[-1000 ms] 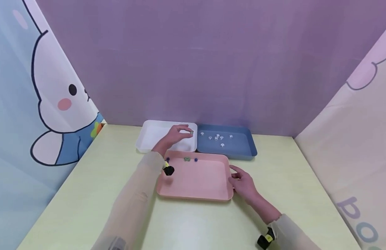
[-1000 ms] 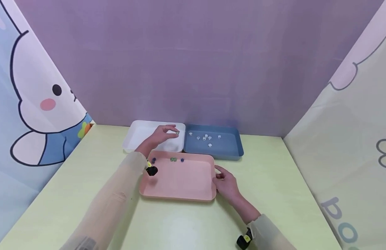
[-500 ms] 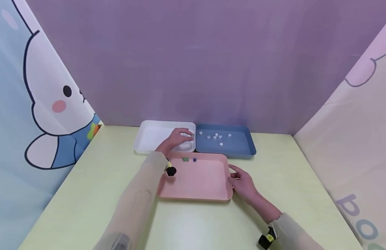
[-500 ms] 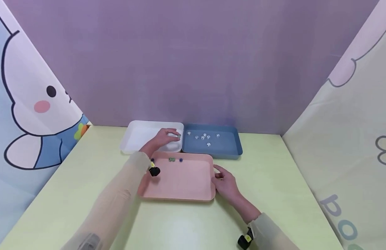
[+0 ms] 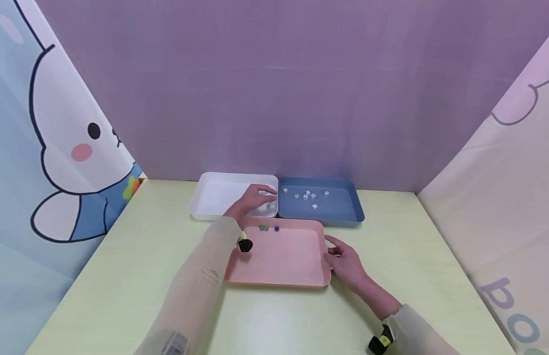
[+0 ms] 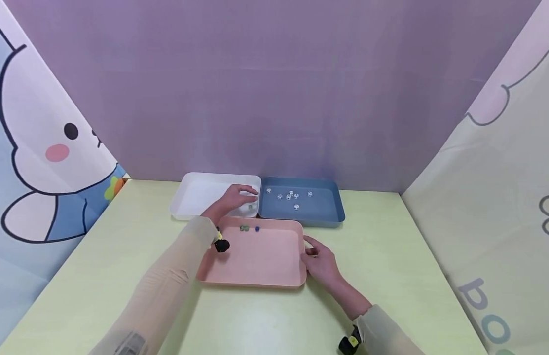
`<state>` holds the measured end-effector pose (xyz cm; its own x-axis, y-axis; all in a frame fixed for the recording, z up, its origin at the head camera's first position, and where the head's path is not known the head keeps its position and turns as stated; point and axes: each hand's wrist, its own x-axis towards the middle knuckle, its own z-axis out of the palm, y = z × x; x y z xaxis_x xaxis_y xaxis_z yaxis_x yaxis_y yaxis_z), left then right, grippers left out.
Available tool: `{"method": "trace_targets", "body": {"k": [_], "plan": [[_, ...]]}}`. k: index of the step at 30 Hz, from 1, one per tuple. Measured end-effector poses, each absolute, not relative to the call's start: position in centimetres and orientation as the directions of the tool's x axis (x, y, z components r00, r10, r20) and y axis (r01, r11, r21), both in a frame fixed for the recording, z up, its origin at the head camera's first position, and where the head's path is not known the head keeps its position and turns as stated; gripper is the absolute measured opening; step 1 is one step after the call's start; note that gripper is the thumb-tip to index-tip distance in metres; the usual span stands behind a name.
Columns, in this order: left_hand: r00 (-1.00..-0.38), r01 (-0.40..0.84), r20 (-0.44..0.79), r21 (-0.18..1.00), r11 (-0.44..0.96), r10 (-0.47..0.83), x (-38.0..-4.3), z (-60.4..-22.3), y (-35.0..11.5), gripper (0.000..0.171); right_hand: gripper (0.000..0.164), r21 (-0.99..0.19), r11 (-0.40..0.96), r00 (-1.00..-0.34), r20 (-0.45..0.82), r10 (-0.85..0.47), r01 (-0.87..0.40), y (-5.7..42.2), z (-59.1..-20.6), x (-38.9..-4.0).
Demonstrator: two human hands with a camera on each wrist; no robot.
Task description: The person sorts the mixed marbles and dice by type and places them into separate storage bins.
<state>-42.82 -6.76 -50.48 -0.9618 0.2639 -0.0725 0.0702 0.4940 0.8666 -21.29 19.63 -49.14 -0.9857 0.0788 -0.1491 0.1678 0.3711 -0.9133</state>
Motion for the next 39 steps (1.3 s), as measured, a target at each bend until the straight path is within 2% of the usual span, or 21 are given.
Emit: {"method": "trace_targets", "body": {"k": [4,8,12,18,23,29,33,39], "plan": [[-0.956,0.093,-0.067,0.853,0.513,0.285,-42.7,-50.1,-6.9,0.018,0.050,-0.914,0.364,-0.984,-0.162,0.079,0.180,19.6,-49.1,-21.3],[-0.941,0.188,-0.011,0.815,0.549,0.339,-42.0,-48.9,-6.9,0.017,0.050,-0.918,0.358,-0.985,-0.159,0.067,0.172,19.6,-49.2,-21.4],[-0.897,0.315,0.045,0.765,0.562,0.440,-41.2,-47.5,-6.7,0.016,0.049,-0.922,0.352,-0.987,-0.148,0.065,0.161,19.8,-49.3,-21.5],[-0.813,0.446,0.039,0.683,0.578,0.581,-40.1,-45.3,-6.1,0.006,0.049,-0.924,0.343,-0.986,-0.155,0.063,0.167,20.0,-49.2,-21.6],[-0.743,0.580,0.034,0.532,0.617,0.669,-39.2,-43.8,-5.5,0.005,0.049,-0.927,0.335,-0.986,-0.157,0.064,0.169,20.1,-49.4,-21.6],[-0.649,0.739,0.033,0.268,0.618,0.760,-37.9,-43.3,-5.0,0.006,0.049,-0.929,0.329,-0.985,-0.159,0.060,0.170,20.1,-49.6,-21.5],[-0.609,0.785,-0.033,0.114,0.609,0.792,-36.2,-42.8,-4.6,0.004,0.049,-0.931,0.325,-0.986,-0.156,0.051,0.165,20.1,-49.4,-21.4],[-0.566,0.824,-0.074,-0.029,0.566,0.821,-35.0,-43.6,-4.0,0.009,0.050,-0.928,0.329,-0.985,-0.164,0.062,0.175,20.2,-49.4,-21.5]]}}
